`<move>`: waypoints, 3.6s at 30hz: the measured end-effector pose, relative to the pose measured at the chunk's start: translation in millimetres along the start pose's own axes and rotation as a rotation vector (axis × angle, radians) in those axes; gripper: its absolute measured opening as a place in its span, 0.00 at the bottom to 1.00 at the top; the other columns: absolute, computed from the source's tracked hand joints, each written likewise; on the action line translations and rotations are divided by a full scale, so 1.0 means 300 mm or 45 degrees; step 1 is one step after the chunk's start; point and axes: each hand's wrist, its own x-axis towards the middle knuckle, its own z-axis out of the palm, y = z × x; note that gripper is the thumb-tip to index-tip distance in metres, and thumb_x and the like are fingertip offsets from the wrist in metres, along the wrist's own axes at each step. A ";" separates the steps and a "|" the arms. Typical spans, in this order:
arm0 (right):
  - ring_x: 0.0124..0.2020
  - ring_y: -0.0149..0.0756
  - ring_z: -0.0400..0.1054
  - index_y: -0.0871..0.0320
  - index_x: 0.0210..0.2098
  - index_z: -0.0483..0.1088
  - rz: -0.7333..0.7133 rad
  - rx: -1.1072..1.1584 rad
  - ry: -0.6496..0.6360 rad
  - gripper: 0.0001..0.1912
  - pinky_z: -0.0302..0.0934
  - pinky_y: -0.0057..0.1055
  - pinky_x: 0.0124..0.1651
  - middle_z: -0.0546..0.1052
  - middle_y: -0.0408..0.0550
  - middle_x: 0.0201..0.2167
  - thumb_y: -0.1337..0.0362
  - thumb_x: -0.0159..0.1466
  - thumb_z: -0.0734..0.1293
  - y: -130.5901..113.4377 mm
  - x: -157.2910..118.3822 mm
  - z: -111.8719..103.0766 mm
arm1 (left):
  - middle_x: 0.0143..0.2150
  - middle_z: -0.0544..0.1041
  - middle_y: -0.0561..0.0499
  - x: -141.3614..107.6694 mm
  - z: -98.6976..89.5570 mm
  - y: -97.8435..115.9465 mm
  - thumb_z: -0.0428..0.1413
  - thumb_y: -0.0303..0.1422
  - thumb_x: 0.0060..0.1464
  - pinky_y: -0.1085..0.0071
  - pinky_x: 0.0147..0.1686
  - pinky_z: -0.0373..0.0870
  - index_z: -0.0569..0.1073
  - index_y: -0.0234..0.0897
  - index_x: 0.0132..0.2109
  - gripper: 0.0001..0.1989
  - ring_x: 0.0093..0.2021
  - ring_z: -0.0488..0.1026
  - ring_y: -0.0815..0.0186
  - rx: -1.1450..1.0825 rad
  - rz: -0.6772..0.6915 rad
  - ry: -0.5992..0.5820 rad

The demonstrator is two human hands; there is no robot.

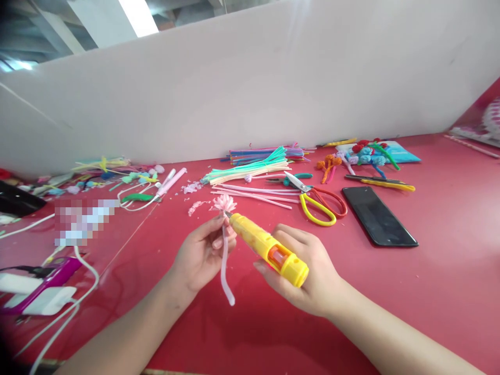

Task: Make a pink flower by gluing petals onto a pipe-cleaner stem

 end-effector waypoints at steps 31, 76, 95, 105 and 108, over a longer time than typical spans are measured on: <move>0.24 0.30 0.60 0.56 0.28 0.61 0.051 -0.078 -0.024 0.07 0.52 0.29 0.26 0.65 0.42 0.24 0.66 0.63 0.63 0.011 -0.002 0.011 | 0.19 0.72 0.55 -0.006 0.007 -0.008 0.58 0.25 0.51 0.85 0.21 0.66 0.74 0.29 0.30 0.02 0.15 0.62 0.81 0.050 -0.037 0.014; 0.23 0.30 0.61 0.55 0.28 0.60 0.255 -0.164 0.102 0.09 0.54 0.28 0.25 0.66 0.42 0.24 0.62 0.63 0.63 0.034 0.003 0.021 | 0.25 0.73 0.50 0.006 0.003 0.009 0.56 0.24 0.51 0.86 0.16 0.60 0.73 0.28 0.30 0.03 0.17 0.61 0.81 0.008 0.027 0.048; 0.39 0.35 0.67 0.57 0.42 0.66 0.203 -0.017 -0.075 0.06 0.63 0.33 0.43 0.73 0.49 0.37 0.66 0.65 0.62 0.018 0.041 0.028 | 0.24 0.70 0.51 0.000 -0.003 -0.034 0.53 0.24 0.52 0.83 0.19 0.61 0.72 0.26 0.29 0.06 0.16 0.59 0.82 -0.071 -0.322 -0.171; 0.30 0.30 0.65 0.57 0.33 0.67 0.185 0.085 0.012 0.03 0.61 0.27 0.34 0.71 0.44 0.29 0.69 0.64 0.63 -0.002 0.027 0.046 | 0.22 0.72 0.53 -0.001 -0.004 -0.065 0.57 0.25 0.49 0.84 0.20 0.60 0.74 0.28 0.30 0.03 0.16 0.60 0.82 0.146 -0.307 -0.138; 0.28 0.29 0.63 0.57 0.31 0.66 0.164 0.042 0.032 0.05 0.60 0.27 0.31 0.69 0.43 0.27 0.72 0.62 0.63 -0.004 0.026 0.043 | 0.24 0.73 0.53 -0.004 0.002 -0.069 0.57 0.25 0.49 0.84 0.20 0.59 0.75 0.29 0.31 0.02 0.16 0.60 0.82 0.216 -0.248 -0.131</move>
